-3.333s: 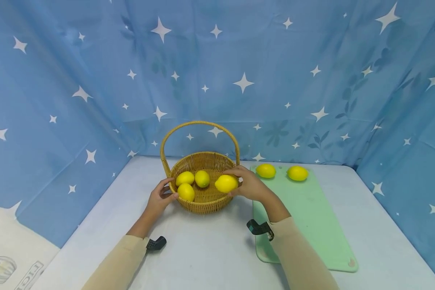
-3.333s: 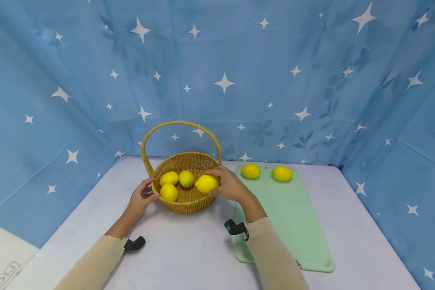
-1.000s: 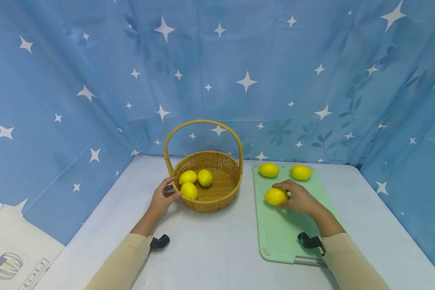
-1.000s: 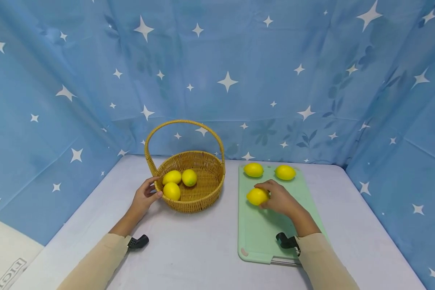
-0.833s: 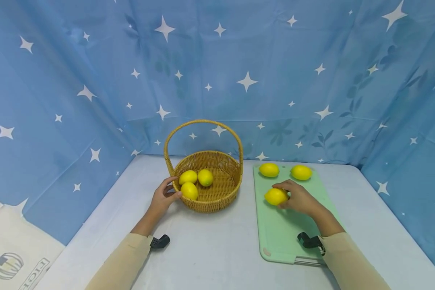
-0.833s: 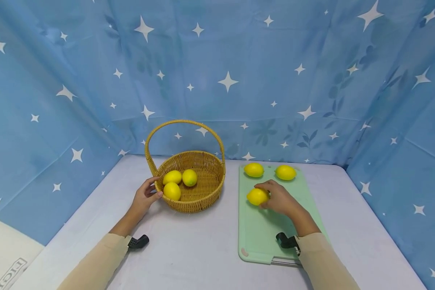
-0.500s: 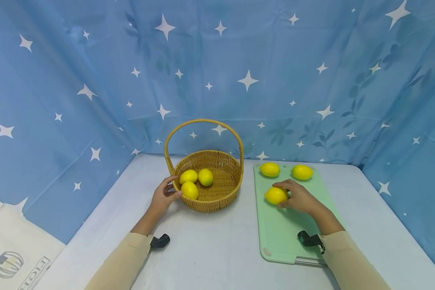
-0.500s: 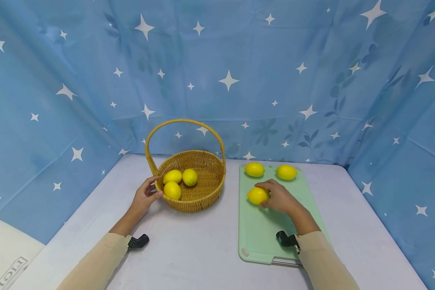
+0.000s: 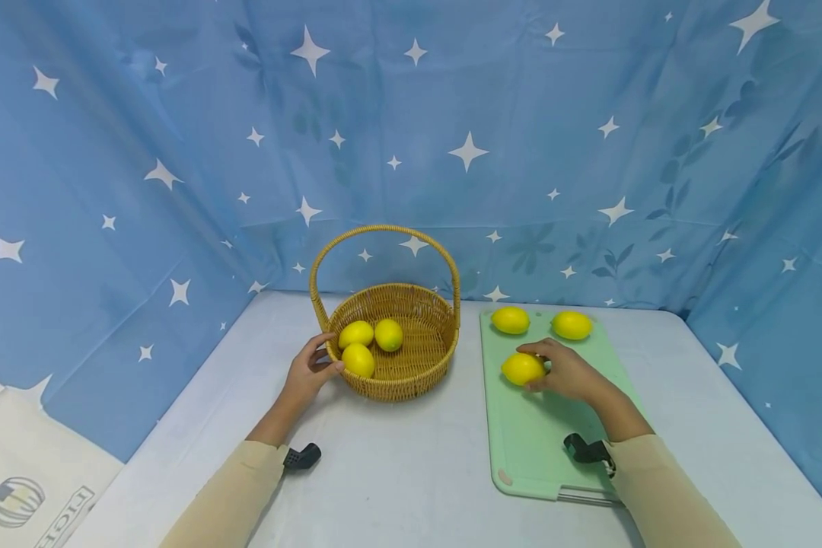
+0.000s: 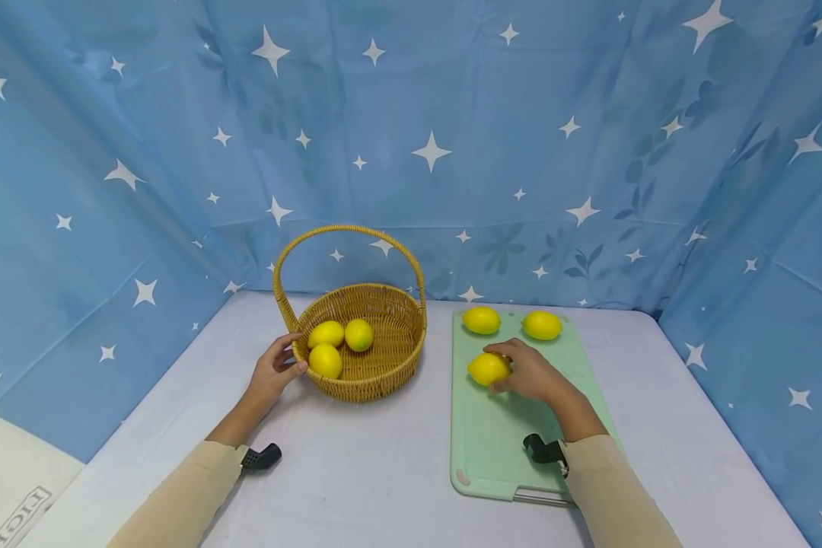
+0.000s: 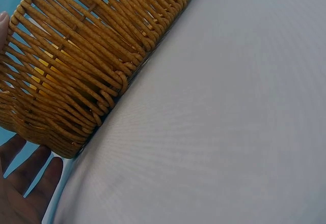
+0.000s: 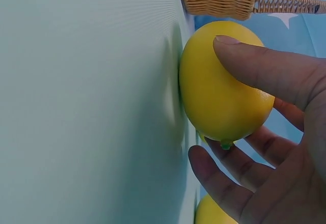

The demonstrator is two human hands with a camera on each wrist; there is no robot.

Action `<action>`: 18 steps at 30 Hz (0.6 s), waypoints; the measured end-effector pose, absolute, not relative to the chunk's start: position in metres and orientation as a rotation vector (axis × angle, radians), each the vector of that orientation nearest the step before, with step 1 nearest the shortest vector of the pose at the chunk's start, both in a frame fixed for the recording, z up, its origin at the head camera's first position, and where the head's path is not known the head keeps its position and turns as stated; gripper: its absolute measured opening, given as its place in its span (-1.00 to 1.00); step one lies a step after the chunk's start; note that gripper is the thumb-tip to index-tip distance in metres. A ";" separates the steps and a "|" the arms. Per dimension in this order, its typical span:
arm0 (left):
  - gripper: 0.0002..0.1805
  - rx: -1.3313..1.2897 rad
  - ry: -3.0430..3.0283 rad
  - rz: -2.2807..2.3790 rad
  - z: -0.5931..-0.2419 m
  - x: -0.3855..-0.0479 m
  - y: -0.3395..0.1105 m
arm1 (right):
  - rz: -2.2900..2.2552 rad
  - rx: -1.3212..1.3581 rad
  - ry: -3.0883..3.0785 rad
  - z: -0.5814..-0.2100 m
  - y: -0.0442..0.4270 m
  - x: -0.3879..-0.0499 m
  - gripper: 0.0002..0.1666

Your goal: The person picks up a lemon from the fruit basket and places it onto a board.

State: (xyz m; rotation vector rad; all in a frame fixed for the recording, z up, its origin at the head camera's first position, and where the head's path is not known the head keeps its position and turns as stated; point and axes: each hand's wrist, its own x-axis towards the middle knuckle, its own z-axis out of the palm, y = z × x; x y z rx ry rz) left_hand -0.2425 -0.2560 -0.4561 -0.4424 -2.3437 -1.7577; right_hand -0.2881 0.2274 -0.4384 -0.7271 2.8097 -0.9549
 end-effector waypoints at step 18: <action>-0.31 -0.450 -2.345 -1.737 -0.456 -0.243 -0.257 | -0.920 -0.776 2.824 -0.432 0.226 -0.289 -0.16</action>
